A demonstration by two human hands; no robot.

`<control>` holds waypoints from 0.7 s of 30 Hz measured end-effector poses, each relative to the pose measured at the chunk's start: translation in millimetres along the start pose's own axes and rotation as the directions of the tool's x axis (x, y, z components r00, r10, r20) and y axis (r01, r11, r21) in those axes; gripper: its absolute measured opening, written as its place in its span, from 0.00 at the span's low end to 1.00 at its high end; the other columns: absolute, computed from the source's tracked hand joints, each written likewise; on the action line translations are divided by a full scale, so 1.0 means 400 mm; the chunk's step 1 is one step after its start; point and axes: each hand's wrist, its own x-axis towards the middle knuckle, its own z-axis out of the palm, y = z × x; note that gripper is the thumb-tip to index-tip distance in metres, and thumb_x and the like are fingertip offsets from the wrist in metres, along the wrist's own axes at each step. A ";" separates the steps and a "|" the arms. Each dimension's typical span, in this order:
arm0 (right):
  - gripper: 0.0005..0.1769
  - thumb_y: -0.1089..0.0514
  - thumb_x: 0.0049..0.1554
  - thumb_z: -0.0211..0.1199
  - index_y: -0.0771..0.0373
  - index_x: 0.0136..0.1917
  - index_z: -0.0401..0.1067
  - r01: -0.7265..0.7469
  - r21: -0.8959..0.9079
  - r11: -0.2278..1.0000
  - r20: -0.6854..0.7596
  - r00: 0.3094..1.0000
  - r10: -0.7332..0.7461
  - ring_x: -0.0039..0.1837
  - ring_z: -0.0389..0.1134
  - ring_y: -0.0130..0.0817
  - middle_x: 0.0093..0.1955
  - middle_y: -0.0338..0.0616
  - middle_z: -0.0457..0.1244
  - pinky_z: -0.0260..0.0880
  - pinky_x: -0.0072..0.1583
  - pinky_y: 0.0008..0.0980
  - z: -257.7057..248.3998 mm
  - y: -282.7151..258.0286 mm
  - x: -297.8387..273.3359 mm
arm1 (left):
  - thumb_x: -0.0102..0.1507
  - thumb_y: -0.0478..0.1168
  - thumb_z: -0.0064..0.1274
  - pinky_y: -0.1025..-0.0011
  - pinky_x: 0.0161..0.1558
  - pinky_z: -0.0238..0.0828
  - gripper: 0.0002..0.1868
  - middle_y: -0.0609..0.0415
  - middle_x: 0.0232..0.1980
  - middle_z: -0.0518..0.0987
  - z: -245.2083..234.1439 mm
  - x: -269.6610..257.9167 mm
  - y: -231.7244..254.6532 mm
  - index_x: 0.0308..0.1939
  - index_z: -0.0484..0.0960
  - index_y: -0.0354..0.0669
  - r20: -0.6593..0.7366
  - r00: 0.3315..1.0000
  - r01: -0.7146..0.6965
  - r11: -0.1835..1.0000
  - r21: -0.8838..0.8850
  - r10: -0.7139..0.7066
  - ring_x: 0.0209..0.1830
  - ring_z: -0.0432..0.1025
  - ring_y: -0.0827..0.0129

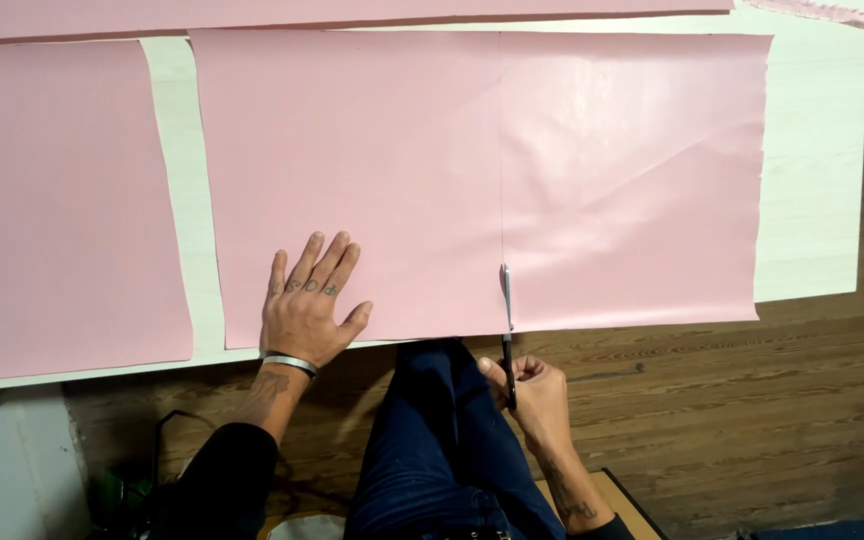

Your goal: Cutting rectangular pieces of pink leather-like material from a roll using scissors and a ruler.

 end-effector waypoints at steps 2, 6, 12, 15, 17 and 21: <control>0.26 0.44 0.42 0.79 0.63 0.28 0.68 0.010 0.004 1.000 0.000 1.000 -0.010 0.26 0.64 0.28 0.23 0.44 0.62 0.66 0.29 0.26 -0.002 0.014 0.008 | 0.60 0.62 0.51 0.48 0.79 0.39 0.40 0.67 0.80 0.59 0.002 0.000 -0.001 0.76 0.62 0.64 0.000 1.000 -0.003 1.000 0.002 0.003 0.80 0.51 0.66; 0.26 0.43 0.43 0.79 0.63 0.29 0.68 -0.014 -0.011 1.000 -0.003 1.000 0.014 0.26 0.63 0.28 0.23 0.43 0.62 0.64 0.29 0.26 0.000 -0.003 -0.003 | 0.61 0.63 0.50 0.49 0.78 0.40 0.39 0.67 0.80 0.59 0.011 -0.002 -0.004 0.76 0.62 0.66 -0.026 1.000 -0.016 1.000 -0.001 0.016 0.80 0.51 0.66; 0.26 0.44 0.43 0.79 0.62 0.29 0.67 -0.044 -0.011 0.999 -0.008 0.999 0.044 0.26 0.64 0.29 0.23 0.44 0.63 0.58 0.30 0.25 0.012 -0.047 -0.006 | 0.61 0.62 0.50 0.48 0.79 0.40 0.39 0.67 0.80 0.59 0.006 0.001 -0.003 0.76 0.62 0.65 -0.013 1.000 -0.011 1.000 0.006 0.011 0.81 0.51 0.66; 0.27 0.44 0.43 0.79 0.63 0.27 0.66 0.014 0.005 1.000 -0.015 1.000 -0.014 0.27 0.65 0.29 0.23 0.43 0.61 0.67 0.31 0.26 0.010 -0.023 0.002 | 0.61 0.62 0.51 0.49 0.79 0.40 0.39 0.67 0.80 0.59 0.008 0.000 -0.003 0.76 0.63 0.65 -0.018 1.000 -0.012 1.000 0.007 0.012 0.80 0.51 0.65; 0.27 0.44 0.43 0.79 0.63 0.27 0.66 0.017 0.020 1.000 -0.006 1.000 -0.017 0.26 0.64 0.29 0.23 0.43 0.61 0.67 0.31 0.27 0.011 -0.025 0.002 | 0.61 0.62 0.51 0.48 0.79 0.40 0.39 0.67 0.80 0.59 0.001 0.000 -0.001 0.76 0.63 0.64 -0.017 1.000 -0.009 1.000 0.006 0.009 0.80 0.51 0.65; 0.26 0.45 0.43 0.79 0.63 0.26 0.66 0.022 0.012 1.000 0.001 1.000 -0.022 0.26 0.64 0.29 0.23 0.43 0.61 0.67 0.31 0.28 0.008 -0.023 0.000 | 0.60 0.61 0.52 0.49 0.79 0.40 0.40 0.67 0.80 0.60 0.004 0.000 -0.002 0.76 0.63 0.65 -0.010 1.000 -0.012 1.000 -0.010 0.012 0.80 0.52 0.65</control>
